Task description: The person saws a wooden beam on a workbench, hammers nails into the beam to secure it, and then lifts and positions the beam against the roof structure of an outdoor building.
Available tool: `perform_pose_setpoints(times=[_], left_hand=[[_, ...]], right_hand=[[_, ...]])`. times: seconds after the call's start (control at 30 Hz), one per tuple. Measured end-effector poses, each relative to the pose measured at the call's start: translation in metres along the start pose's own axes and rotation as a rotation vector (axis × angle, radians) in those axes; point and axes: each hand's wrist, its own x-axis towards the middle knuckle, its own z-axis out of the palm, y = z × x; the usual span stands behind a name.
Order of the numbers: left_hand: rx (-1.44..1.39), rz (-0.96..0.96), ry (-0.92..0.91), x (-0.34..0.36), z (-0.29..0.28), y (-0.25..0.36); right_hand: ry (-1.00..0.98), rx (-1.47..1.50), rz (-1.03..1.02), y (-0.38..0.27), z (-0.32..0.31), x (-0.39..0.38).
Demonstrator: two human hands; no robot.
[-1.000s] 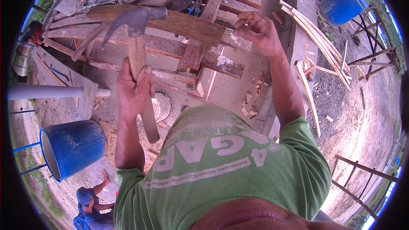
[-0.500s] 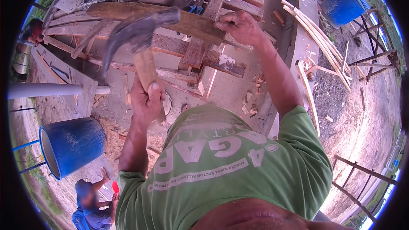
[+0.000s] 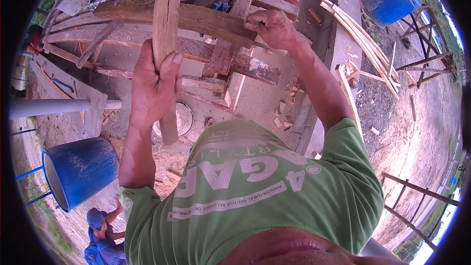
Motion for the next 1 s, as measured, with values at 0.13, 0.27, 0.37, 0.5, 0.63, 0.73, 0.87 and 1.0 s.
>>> perform_pose_setpoints(times=[0.13,0.27,0.37,0.5,0.63,0.73,0.87,1.0], left_hand=[[0.416,-0.064,-0.095,0.011,0.013,-0.021],[0.367,-0.136,-0.183,0.016,-0.007,-0.002],[0.1,-0.078,-0.066,0.018,-0.02,0.009],[0.082,-0.157,0.075,0.012,-0.004,-0.017],[0.421,-0.205,-0.252,0.007,0.0,-0.036],[0.085,-0.118,-0.059,0.002,-0.025,-0.009],[0.028,0.147,0.186,0.013,-0.06,0.022],[-0.087,0.123,0.189,0.02,-0.027,-0.004]], right_hand=[[0.02,0.001,-0.062,-0.003,0.003,0.0],[-0.006,-0.041,-0.115,-0.004,0.0,-0.001],[-0.025,-0.081,-0.102,-0.006,0.001,0.0],[-0.045,-0.093,-0.124,-0.006,0.003,0.002],[-0.044,-0.054,-0.181,0.004,-0.002,-0.003],[-0.027,-0.064,-0.035,-0.014,-0.004,-0.015],[0.18,-0.072,0.275,-0.017,0.017,-0.04],[0.117,-0.063,0.423,-0.017,0.03,-0.033]])
